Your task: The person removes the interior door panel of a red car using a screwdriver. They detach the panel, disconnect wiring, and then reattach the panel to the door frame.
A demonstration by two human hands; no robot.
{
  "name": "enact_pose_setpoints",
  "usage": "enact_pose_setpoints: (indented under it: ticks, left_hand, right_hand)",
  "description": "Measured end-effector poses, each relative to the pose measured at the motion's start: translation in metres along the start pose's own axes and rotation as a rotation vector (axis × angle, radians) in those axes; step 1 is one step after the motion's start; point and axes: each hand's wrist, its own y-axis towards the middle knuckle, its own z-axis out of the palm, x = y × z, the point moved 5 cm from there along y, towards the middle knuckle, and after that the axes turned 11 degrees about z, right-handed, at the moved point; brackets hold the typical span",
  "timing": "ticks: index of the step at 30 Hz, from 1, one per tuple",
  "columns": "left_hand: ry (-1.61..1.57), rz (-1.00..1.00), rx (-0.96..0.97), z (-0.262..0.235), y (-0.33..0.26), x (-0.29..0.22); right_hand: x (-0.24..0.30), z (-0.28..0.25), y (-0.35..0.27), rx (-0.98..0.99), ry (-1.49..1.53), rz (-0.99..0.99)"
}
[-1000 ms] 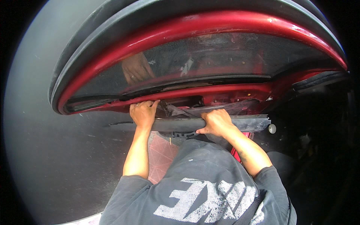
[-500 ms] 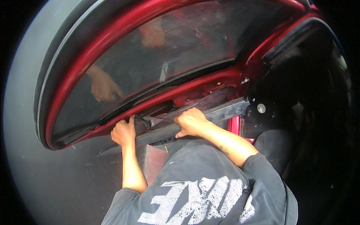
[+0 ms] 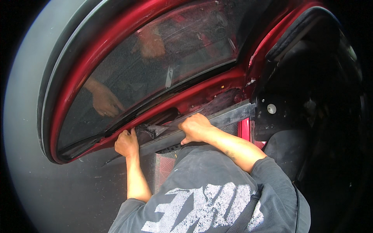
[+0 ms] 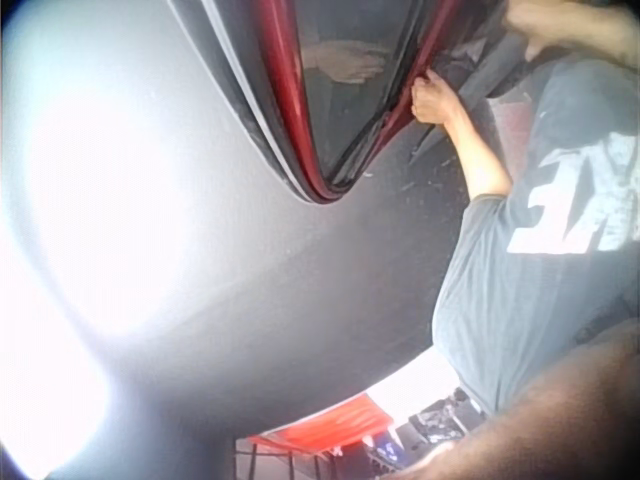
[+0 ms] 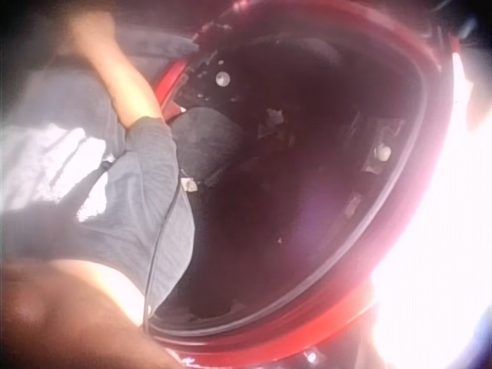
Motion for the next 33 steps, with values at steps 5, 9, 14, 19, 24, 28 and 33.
enact_pose_setpoints:
  ticks: [5, 9, 14, 19, 24, 28, 33]
  left_hand:
    - [-0.078, -0.198, 0.351, 0.000, -0.004, -0.012]
    - [-0.310, -0.150, 0.372, 0.019, 0.003, -0.003]
    - [-0.336, 0.159, 0.206, 0.013, -0.006, -0.013]
    - [-0.536, 0.059, 0.546, 0.026, -0.001, -0.029]
    - [-0.706, 0.027, 0.994, 0.039, 0.002, -0.057]
    - [-0.987, -0.032, 1.063, 0.077, -0.003, -0.046]
    - [-1.328, -0.346, 1.044, 0.060, 0.000, -0.074]
  right_hand:
    - [0.003, 0.001, 0.000, 0.010, -0.013, 0.001]
    - [0.006, -0.001, -0.001, -0.005, -0.018, -0.005]
    - [0.010, -0.005, -0.002, -0.006, -0.013, -0.003]
    - [0.006, -0.005, 0.001, -0.006, -0.030, -0.010]
    - [-0.001, -0.003, -0.003, -0.003, -0.024, 0.002]
    - [0.005, -0.004, -0.001, -0.002, -0.014, -0.021]
    - [0.001, -0.006, -0.001, 0.005, -0.009, -0.011]
